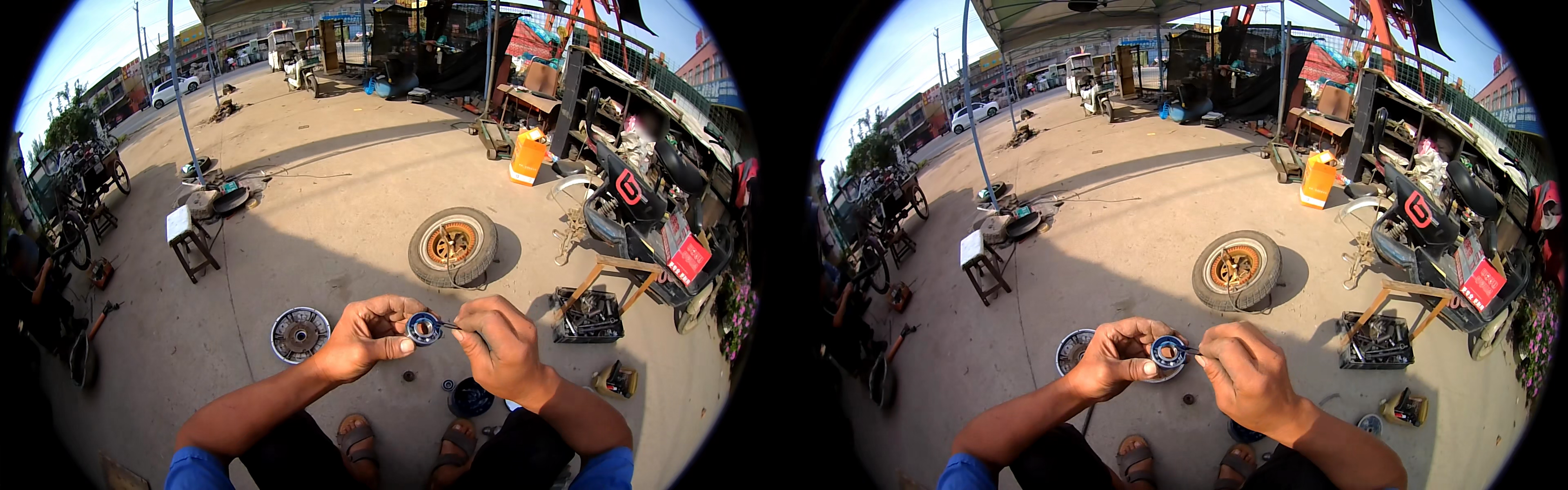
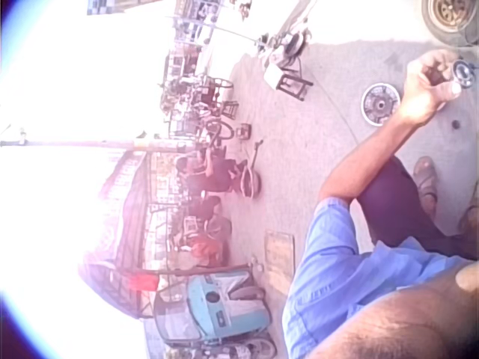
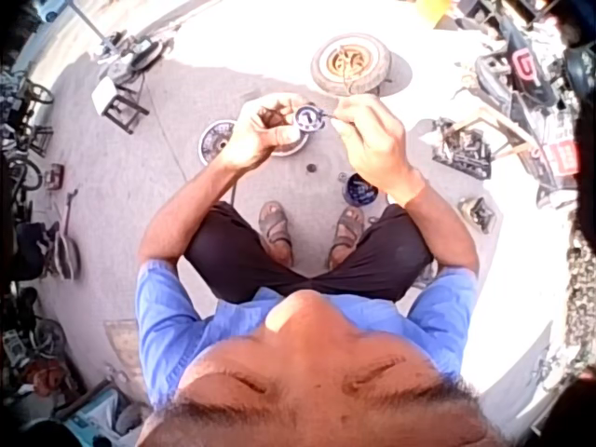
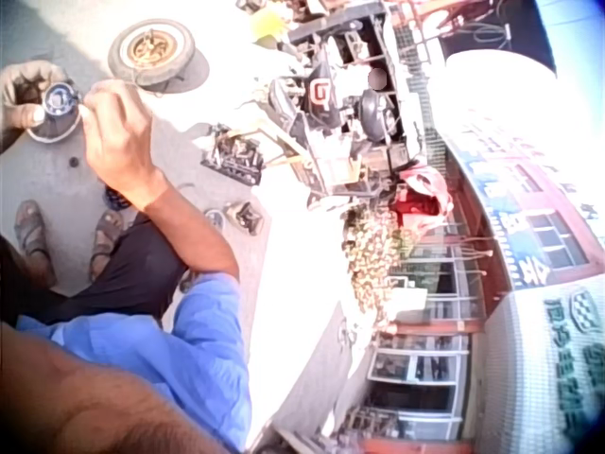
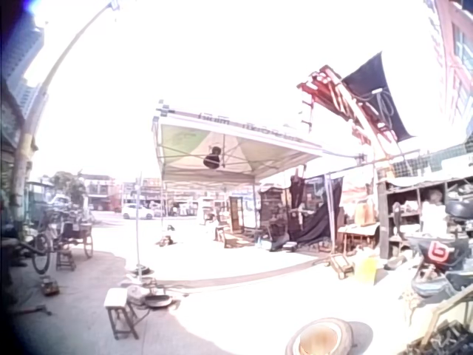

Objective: The person sits on the ground and uses pliers to remove a seal from a bearing. They then apply grease to the bearing and place it into a hub assembly. Finally, they use a hammer to tap the bearing into place within the hub.

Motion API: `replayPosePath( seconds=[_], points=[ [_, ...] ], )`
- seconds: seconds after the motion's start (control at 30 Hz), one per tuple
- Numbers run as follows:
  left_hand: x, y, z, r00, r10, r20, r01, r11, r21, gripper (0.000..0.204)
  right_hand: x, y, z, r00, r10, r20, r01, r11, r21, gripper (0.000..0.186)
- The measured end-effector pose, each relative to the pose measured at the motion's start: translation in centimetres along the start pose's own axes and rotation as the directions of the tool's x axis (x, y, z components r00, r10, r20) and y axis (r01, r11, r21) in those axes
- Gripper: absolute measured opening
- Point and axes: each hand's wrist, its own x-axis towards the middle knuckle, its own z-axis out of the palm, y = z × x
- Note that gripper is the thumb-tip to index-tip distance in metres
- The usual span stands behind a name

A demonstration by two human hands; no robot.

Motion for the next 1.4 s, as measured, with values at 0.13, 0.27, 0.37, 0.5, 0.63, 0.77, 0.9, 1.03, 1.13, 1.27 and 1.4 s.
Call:
replayPosePath(
  seconds=[0.13, 0.27, 0.37, 0.5, 0.63, 0.77, 0.9, 1.03, 1.13, 1.27, 1.4],
  points=[
    [-0.1, 0.4, -0.1, 0.998, -0.052, 0.036, 0.054, 0.998, -0.039, 0.042, -0.1, 0.4, 0.1, 0.989, -0.149, 0.024, 0.151, 0.984, -0.099, 0.017],
    [-0.2, 0.4, -0.1, 0.997, -0.069, 0.028, 0.07, 0.995, -0.065, 0.041, -0.3, 0.5, -0.2, 0.958, -0.264, 0.114, 0.285, 0.924, -0.257, 0.013],
    [-0.3, 0.2, -0.3, 0.996, -0.085, 0.018, 0.086, 0.995, -0.057, 0.04, -0.4, 0.5, -0.2, 0.937, -0.312, 0.157, 0.345, 0.893, -0.289, 0.012],
    [-0.4, -0.1, -0.5, 0.998, -0.069, 0.003, 0.069, 0.996, -0.054, 0.04, -0.3, -0.2, -0.7, 0.931, -0.301, 0.208, 0.351, 0.895, -0.276, 0.011],
    [-0.4, 0.2, -0.4, 0.996, -0.082, -0.018, 0.083, 0.996, 0.031, 0.041, -0.6, -0.4, -0.6, 0.964, -0.229, 0.135, 0.252, 0.949, -0.19, 0.013],
    [-0.4, 0.3, -0.3, 0.998, -0.057, -0.006, 0.057, 0.997, 0.046, 0.043, -0.8, 0.0, 0.3, 1.0, 0.018, -0.014, -0.018, 1.0, 0.009, 0.018],
    [-0.4, 0.5, -0.2, 0.998, -0.055, 0.008, 0.054, 0.994, 0.097, 0.044, -0.6, 0.4, 0.4, 0.999, 0.025, -0.02, -0.025, 1.0, 0.007, 0.019],
    [-0.4, 0.5, 0.0, 0.998, -0.056, 0.016, 0.055, 0.995, 0.082, 0.043, -0.3, 0.1, 0.4, 1.0, -0.007, 0.009, 0.008, 0.999, -0.036, 0.019],
    [-0.4, 0.6, 0.0, 0.998, -0.059, 0.002, 0.059, 0.996, 0.071, 0.042, -0.3, 0.1, 0.1, 0.995, -0.073, 0.066, 0.079, 0.993, -0.088, 0.019],
    [-0.2, 0.2, -0.3, 0.997, -0.077, -0.012, 0.077, 0.995, 0.061, 0.04, -0.5, 0.0, -0.1, 0.983, -0.145, 0.109, 0.162, 0.971, -0.177, 0.022],
    [-0.1, -0.2, -0.6, 0.994, -0.094, -0.057, 0.095, 0.995, 0.022, 0.045, -0.7, -0.5, 0.1, 0.991, -0.091, 0.101, 0.1, 0.992, -0.083, 0.02]
  ],
)
